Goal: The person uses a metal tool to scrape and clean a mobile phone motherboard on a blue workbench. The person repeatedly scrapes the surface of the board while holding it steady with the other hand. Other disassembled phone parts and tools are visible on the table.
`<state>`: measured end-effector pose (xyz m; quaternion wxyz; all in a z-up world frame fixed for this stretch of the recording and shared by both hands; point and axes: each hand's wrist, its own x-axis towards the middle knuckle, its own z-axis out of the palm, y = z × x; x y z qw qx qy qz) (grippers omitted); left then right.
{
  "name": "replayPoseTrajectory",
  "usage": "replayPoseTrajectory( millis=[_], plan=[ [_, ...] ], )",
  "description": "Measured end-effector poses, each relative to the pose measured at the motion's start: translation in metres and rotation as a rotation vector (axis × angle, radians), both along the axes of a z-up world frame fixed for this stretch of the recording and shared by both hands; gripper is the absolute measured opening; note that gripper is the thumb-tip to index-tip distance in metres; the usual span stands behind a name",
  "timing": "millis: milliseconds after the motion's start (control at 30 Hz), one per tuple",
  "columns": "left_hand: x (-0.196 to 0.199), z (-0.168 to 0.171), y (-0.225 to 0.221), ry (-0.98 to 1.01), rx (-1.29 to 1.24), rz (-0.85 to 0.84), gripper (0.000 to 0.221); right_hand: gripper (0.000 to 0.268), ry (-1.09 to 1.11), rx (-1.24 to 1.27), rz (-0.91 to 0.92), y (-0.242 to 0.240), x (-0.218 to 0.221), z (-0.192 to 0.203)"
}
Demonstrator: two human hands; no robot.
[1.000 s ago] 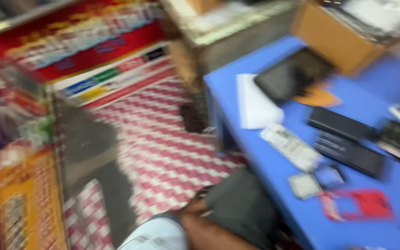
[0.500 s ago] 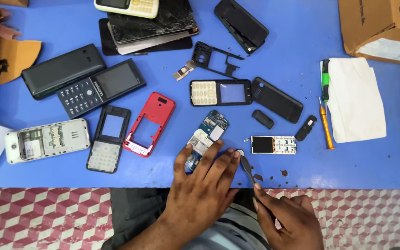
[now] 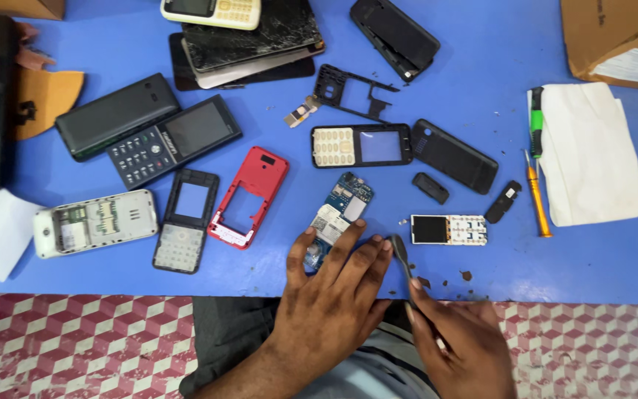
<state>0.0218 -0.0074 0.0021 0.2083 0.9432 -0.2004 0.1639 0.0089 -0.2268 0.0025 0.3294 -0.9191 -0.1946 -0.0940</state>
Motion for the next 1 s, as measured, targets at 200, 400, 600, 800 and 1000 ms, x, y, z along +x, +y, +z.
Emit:
replayPoseTrajectory(
  millis=[200,400,600,800,1000],
  plan=[
    [-0.001,0.0,-0.001,-0.001,0.011,0.001,0.063,0.043,0.104,-0.088,-0.07,0.0,0.002,0.0],
    [0.001,0.003,-0.001,0.023,-0.005,-0.002,0.065,0.039,0.11,0.007,0.139,-0.041,-0.006,0.001],
    [0.002,0.002,-0.003,0.004,-0.024,-0.002,0.065,0.05,0.383,0.107,-0.172,-0.043,-0.013,-0.017],
    [-0.001,0.001,-0.003,-0.039,0.007,0.018,0.063,0.041,-0.03,-0.063,-0.026,-0.005,-0.005,-0.018],
    [-0.002,0.002,-0.001,-0.052,0.005,0.023,0.062,0.038,-0.011,-0.112,-0.057,0.001,-0.001,-0.007]
  ],
)
